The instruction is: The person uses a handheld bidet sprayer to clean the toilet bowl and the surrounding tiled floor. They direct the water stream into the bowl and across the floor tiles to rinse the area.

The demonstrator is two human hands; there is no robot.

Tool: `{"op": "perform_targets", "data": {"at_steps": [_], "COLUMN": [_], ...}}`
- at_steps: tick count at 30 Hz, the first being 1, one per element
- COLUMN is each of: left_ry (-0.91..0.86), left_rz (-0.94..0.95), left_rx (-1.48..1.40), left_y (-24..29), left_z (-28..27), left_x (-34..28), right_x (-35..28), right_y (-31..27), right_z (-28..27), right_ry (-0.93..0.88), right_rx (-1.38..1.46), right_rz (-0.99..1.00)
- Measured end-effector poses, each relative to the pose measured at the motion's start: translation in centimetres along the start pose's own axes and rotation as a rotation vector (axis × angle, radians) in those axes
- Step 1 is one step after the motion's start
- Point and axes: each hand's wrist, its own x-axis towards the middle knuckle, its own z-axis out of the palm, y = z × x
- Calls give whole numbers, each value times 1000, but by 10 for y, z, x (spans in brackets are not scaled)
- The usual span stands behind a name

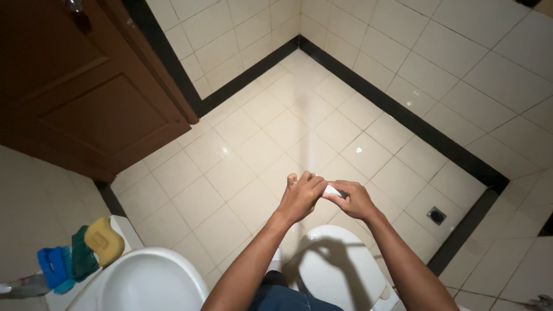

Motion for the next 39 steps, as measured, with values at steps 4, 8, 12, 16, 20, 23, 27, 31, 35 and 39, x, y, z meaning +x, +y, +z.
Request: {"op": "perform_targets", "data": {"at_steps": [4, 8, 12, 16, 20, 23, 27, 31, 35, 39], "left_ry": [4, 14, 16, -18, -41, -39, -29, -45, -35, -49], "left_rz": [1, 7, 2, -21, -46, -51, -36, -26, 2, 24], "left_rx": [-9, -32, -40, -34, -62, -92, -118, -118, -128, -122], "left_y": [2, 5, 4, 7, 10, 11, 12, 16, 18, 22], "left_z": [3, 2, 4, 2, -1, -1, 2, 5, 7, 6], "left_x": [1, 3, 1, -1, -2, -4, -5, -2, 1, 3], "right_x": [-2, -4, -5, -8, -12, -15, -21, -25, -31, -34], "right_y": [2, 7, 5, 9, 11, 13, 5, 1, 0, -1], "right_z": [-1, 1, 1, 4, 9, 12, 9, 4, 0, -3], "right_ry": [-6, -13, -20, -3, -19, -9, -28, 3, 40, 48], "right_rx": [-2, 16, 24, 62, 94, 96, 24, 40, 32, 5], "right_rz": [61, 76, 123, 62, 127, 119, 205, 216, 210, 221]}}
